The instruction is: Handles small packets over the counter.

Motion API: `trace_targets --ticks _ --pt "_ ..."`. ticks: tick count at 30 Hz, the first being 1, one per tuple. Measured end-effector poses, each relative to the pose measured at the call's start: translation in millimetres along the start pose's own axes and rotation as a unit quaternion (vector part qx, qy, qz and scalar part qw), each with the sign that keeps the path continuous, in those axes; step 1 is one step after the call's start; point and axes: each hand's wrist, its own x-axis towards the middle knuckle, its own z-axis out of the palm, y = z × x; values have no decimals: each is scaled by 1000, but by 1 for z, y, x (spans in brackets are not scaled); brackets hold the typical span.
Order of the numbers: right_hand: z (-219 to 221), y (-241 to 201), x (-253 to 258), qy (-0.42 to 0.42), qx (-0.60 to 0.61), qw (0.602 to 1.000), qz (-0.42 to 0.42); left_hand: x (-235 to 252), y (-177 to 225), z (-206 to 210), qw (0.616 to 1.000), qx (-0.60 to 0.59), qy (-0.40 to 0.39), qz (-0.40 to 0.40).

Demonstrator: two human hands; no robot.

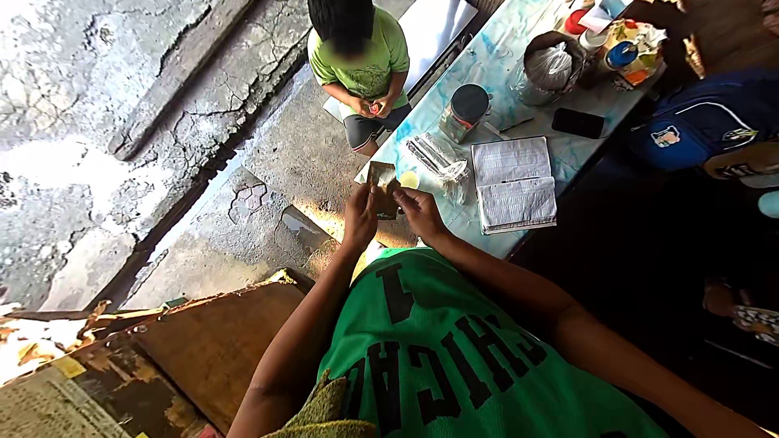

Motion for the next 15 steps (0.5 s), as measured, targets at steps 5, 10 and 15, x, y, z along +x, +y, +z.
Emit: trace_targets --ticks 5,10,15 --pt "-8 57 37 -15 56 994 92 22 -27 22 994 21 -20 -102" --pt "-15 103 59 -16 107 963 246 51 -77 47 983 75 -48 -162" --pt "-15 138 89 -9 144 933 329 71 -104 58 963 118 -93 -222"
